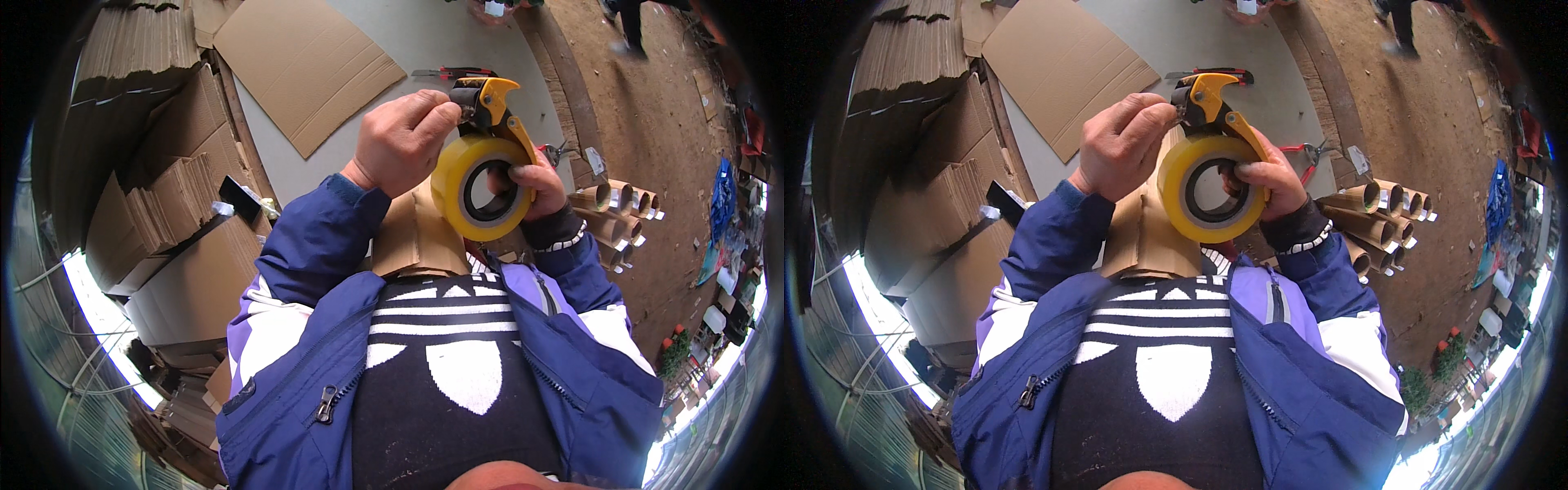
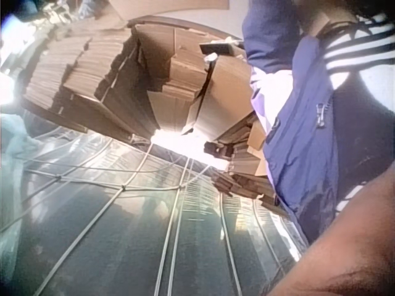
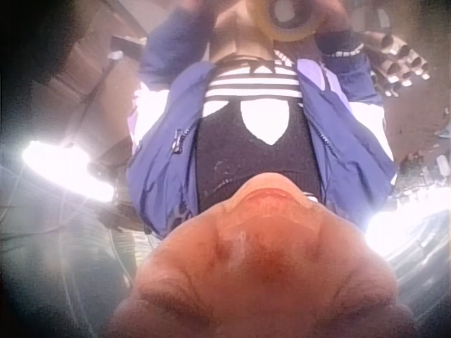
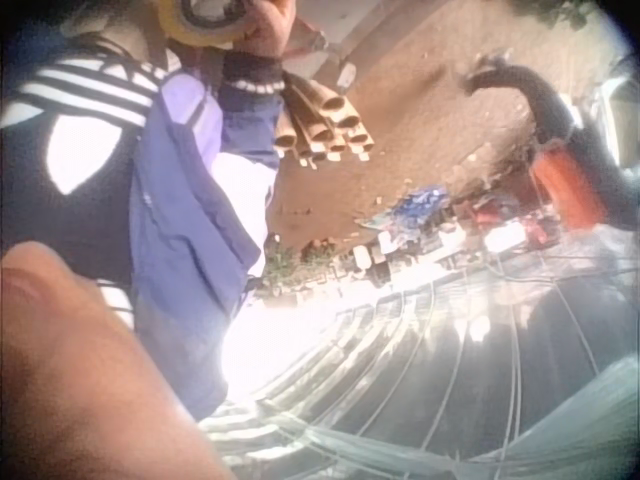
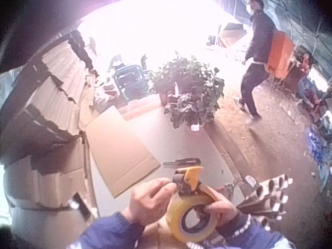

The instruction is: The person rolls flat cardboard sheets into cylindrical tubes and secures them with clear packing tape. They repeatedly wrap tape around each tube, cut the tape, and place the finished tubes aside. The person also uses a utility knife to trim excess tape from the tube ends.

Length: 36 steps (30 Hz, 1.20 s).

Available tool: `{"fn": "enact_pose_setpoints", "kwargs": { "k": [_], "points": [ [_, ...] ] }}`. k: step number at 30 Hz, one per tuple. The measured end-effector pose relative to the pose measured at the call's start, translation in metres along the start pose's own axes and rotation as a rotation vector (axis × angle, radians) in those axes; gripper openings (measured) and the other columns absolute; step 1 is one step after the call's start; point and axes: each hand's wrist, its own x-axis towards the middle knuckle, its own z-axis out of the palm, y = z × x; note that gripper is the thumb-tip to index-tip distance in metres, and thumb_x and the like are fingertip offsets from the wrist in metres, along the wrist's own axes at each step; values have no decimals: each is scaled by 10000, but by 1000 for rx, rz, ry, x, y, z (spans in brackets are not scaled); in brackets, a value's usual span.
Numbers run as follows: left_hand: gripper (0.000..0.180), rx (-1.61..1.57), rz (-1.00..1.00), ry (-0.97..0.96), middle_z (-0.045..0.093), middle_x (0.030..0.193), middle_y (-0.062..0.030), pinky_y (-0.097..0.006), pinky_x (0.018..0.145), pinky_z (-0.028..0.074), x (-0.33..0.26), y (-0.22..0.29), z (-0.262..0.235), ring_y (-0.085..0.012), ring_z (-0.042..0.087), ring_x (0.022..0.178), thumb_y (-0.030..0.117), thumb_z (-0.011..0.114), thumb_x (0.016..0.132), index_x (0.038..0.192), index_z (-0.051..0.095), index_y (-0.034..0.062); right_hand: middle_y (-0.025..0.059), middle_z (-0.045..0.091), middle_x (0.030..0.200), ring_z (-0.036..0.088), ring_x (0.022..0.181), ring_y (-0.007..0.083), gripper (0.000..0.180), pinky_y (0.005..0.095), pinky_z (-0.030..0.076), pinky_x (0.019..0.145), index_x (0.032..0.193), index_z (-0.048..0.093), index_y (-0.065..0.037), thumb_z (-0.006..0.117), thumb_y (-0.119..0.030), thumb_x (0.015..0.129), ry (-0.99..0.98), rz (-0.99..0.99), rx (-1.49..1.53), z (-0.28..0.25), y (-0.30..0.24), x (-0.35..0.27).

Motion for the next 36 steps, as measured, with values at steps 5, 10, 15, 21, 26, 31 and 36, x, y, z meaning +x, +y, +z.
{"fn": "enact_pose_setpoints", "kwargs": {
  "k": [5,10,15,21,26,31,36],
  "points": [
    [138,-220,97,-222,693,947,-88,-324,690,591,-20,-12,-33,-223,704,823,38,747,857,982,691,51,136,576,1416,574,1272,232,859,371,440,1115,1493,468,-21,685,-167,675,-161,-65,-499,-8,-30,-6],
    [70,-411,-320,-83,696,918,-78,-299,708,585,-48,-34,-68,-182,701,832,102,717,925,973,700,55,153,551,1457,563,1303,240,848,366,401,1160,1475,491,-16,714,-140,667,-162,-65,-716,-9,-46,-15],
    [516,-1070,-1089,-98,697,943,-83,-269,683,608,-57,-29,-80,-138,704,739,536,540,1002,1089,652,40,165,519,1490,531,1354,251,797,378,379,1180,1469,480,14,745,-66,721,-77,-245,-783,-1,-43,-16],
    [723,-1343,-1083,-345,692,1051,-101,-287,769,599,-49,8,-46,-164,701,934,660,374,1006,1205,629,14,176,609,1339,625,1209,263,800,352,504,1041,1436,513,24,743,90,672,-189,-635,-1176,19,-42,1],
    [578,-1089,-1012,-244,696,999,-83,-283,730,574,-48,12,-48,-134,659,838,547,485,1030,1131,678,11,158,660,1099,689,942,300,816,369,574,802,1400,574,-31,740,85,610,-110,-746,-1516,38,-45,3],
    [349,-1561,-1257,-57,691,831,-40,-241,605,525,-51,3,-38,-86,594,674,357,676,996,1050,731,16,175,652,1203,671,1045,291,795,364,552,910,1432,536,-15,736,92,670,-121,-753,-1373,39,-40,5],
    [259,-958,-1234,156,697,779,-26,-217,501,453,-74,-9,-65,-52,529,547,275,673,1005,977,718,21,171,591,1406,589,1295,265,787,351,428,1140,1461,497,16,696,84,703,-165,-260,-866,25,-47,2]
  ]
}}
